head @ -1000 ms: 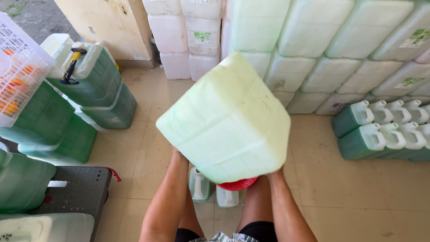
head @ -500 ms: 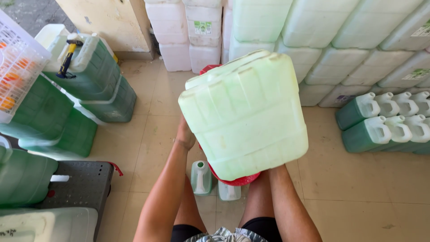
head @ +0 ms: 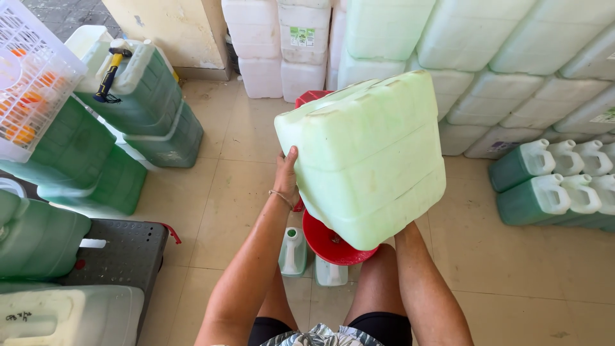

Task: The person pours a green liquid from a large translucent container into smaller white jugs using a red funnel. They repeat the process for multiple jugs, placing filled jugs aside and occasionally tilting the large container to drain remaining liquid.

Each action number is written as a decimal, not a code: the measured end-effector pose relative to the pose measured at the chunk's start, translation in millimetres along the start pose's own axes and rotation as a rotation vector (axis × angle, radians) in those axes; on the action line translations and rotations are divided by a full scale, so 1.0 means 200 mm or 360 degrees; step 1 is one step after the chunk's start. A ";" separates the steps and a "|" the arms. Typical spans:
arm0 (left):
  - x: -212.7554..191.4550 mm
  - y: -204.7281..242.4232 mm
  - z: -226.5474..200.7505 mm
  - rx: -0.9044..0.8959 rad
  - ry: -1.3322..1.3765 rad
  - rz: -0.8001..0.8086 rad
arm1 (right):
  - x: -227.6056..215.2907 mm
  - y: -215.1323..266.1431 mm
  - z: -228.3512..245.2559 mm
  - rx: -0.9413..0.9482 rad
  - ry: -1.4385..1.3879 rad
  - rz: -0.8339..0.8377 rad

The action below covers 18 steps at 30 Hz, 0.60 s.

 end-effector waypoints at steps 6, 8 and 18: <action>-0.02 0.00 0.04 0.0153 -0.0094 0.0029 | -0.01 0.02 0.01 0.0006 0.0019 0.0023; 0.00 0.02 0.05 0.0305 -0.0168 0.0063 | -0.02 0.04 0.00 0.0021 0.0028 0.0026; 0.36 0.53 -0.25 0.0951 -0.0630 0.0630 | -0.10 0.16 -0.03 0.0076 0.0030 0.0064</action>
Point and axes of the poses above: each hand's wrist, its own y-axis away from the middle knuckle, its own x-axis out of the palm, z = x × y, the point moved 7 cm from there along -y, towards the middle knuckle, and after that the axes turned 1 degree about -y, right-handed, at the moved point
